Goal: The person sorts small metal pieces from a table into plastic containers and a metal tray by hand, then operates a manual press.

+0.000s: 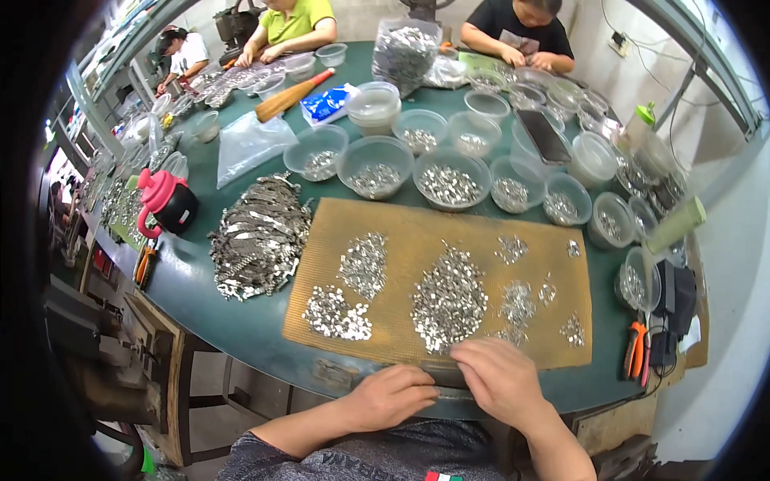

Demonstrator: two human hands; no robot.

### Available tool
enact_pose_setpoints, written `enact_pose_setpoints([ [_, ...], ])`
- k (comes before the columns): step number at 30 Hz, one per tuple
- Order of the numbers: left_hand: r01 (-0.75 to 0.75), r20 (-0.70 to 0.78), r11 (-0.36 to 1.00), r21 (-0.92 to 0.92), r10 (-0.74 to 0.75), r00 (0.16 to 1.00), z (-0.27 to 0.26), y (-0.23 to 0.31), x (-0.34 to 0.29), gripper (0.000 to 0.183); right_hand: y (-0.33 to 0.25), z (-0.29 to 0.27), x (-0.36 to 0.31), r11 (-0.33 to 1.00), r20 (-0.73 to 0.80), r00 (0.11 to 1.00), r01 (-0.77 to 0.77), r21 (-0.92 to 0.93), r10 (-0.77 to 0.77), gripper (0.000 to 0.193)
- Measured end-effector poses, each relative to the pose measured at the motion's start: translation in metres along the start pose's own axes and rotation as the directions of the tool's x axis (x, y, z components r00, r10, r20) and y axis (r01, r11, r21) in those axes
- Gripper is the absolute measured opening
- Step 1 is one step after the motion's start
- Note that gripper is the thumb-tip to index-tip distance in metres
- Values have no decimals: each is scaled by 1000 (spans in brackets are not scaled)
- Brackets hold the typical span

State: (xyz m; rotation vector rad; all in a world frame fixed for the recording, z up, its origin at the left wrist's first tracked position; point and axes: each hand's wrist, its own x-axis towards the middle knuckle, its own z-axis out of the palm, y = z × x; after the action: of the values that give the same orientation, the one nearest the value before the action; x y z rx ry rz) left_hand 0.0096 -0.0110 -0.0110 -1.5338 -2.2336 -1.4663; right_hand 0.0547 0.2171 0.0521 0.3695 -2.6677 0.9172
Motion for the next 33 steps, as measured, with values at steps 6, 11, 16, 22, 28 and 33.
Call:
enact_pose_setpoints([
  [6,36,39,997,-62,-34,999,-3,-4,-5,28,3,51,90,965,176,956,249,-78,-233,35],
  [11,70,59,990,-125,-63,996,-3,-7,-9,26,13,92,122,857,486,805,479,-192,-341,51],
  [16,101,64,984,-143,-93,994,-7,-7,-13,24,20,94,114,848,489,803,487,-210,-340,52],
  [22,114,72,973,-199,-102,992,-10,-12,-10,22,19,76,88,858,449,849,430,-280,-279,52],
  [28,106,31,976,-188,-102,994,-26,-8,-6,21,18,62,84,888,400,874,392,-240,-277,42],
  [33,74,-72,996,54,-70,995,-61,-26,0,22,28,61,90,953,205,955,250,-170,-214,20],
])
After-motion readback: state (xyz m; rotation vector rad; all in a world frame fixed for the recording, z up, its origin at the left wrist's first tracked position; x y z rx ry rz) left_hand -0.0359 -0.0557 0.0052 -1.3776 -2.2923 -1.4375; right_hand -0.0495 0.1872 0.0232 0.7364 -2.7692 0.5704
